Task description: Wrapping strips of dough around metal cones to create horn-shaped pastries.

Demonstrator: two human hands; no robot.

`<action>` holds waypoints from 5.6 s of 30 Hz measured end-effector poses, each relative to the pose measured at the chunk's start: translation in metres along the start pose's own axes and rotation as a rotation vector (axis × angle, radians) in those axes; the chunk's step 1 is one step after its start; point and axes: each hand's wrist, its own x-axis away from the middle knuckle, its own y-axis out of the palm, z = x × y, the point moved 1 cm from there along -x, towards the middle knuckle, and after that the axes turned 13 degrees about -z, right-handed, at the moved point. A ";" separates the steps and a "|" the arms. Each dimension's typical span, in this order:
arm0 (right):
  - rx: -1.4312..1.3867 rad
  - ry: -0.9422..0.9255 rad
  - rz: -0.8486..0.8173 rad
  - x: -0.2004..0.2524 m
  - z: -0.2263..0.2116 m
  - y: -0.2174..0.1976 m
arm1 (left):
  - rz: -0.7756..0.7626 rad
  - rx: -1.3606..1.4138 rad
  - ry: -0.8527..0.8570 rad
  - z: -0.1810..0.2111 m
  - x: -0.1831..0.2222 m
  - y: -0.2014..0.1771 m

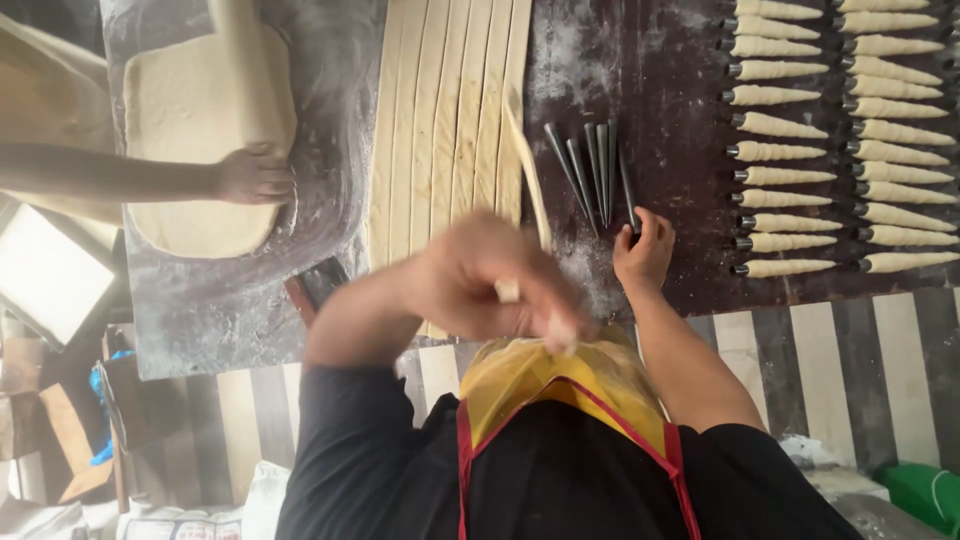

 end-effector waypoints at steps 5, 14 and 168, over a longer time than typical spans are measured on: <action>0.027 -0.019 -0.027 0.001 0.005 0.002 | 0.270 -0.226 -0.372 -0.067 0.066 0.060; -0.009 -0.118 -0.170 -0.013 0.029 0.000 | 1.119 0.122 -0.686 -0.144 0.075 0.142; -1.315 -0.026 -1.122 -0.014 -0.129 -0.200 | 1.195 0.170 0.015 -0.194 0.048 0.068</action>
